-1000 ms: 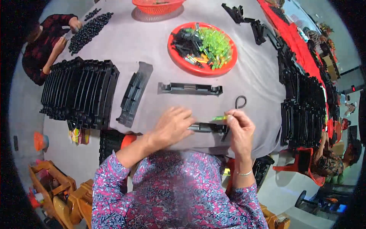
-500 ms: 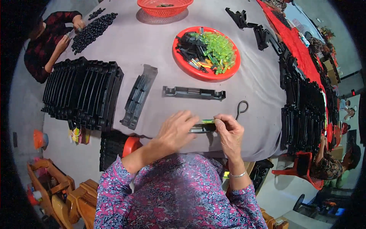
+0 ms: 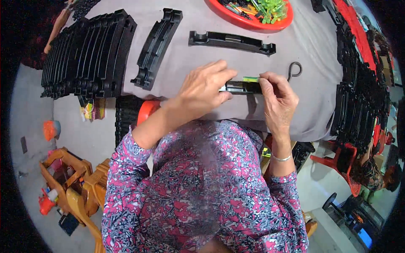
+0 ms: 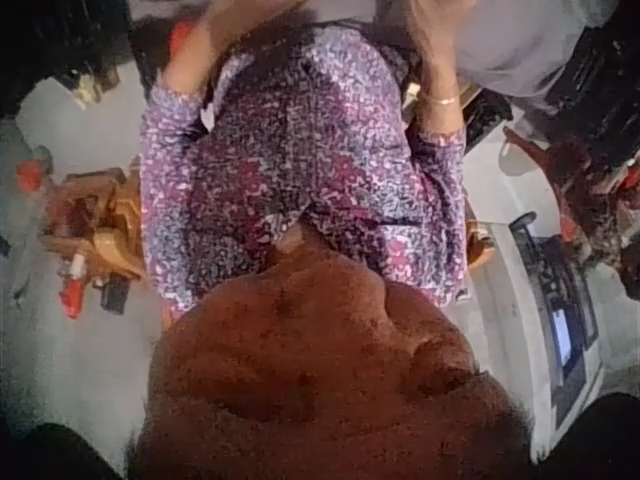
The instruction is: The person assembles plastic casings by inserting small plastic components into slots, using a metal tool to secure them, fitting casing sections together, and stacking the completed units.
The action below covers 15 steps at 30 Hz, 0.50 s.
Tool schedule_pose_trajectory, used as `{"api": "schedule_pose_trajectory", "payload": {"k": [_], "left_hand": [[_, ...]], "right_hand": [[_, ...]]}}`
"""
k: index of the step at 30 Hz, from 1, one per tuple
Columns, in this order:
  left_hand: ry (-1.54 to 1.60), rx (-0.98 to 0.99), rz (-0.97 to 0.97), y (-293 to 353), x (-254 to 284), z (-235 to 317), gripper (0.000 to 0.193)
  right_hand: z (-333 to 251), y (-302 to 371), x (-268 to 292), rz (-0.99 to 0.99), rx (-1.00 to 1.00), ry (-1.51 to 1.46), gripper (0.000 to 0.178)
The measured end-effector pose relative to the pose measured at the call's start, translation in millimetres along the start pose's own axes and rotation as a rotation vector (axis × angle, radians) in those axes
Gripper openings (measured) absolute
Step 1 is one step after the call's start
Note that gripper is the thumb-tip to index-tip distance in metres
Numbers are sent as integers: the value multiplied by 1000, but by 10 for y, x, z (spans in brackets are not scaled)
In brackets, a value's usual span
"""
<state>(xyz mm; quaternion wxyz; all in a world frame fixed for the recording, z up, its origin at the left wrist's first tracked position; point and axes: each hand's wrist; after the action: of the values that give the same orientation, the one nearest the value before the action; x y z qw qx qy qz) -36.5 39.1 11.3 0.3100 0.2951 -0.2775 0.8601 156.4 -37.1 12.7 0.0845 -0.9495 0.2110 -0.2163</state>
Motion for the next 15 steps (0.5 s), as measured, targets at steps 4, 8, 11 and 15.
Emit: {"api": "schedule_pose_trajectory", "payload": {"k": [4, 8, 11, 15], "left_hand": [[46, 59, -24, 30, -35, -9, 46], [76, 37, 28, 43, -78, -32, 52], [80, 30, 49, 38, -113, -55, 53], [102, 26, 27, 17, -98, -55, 53]], "right_hand": [[-14, 75, -26, -16, 101, 142, 9], [-100, 164, -96, -35, 101, 245, 10], [-36, 174, -169, 13, 177, 291, 9], [4, 183, -237, 28, 229, 334, 10]]}}
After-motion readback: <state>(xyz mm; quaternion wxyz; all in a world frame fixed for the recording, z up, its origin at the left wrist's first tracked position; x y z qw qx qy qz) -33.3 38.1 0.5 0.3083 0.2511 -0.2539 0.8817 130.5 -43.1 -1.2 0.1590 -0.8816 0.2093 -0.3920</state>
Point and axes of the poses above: each hand's wrist, its own y-axis away from the middle knuckle, its own x-axis out of the back of the hand, z = x × y, and after that the axes turned 1 degree about y, right-handed
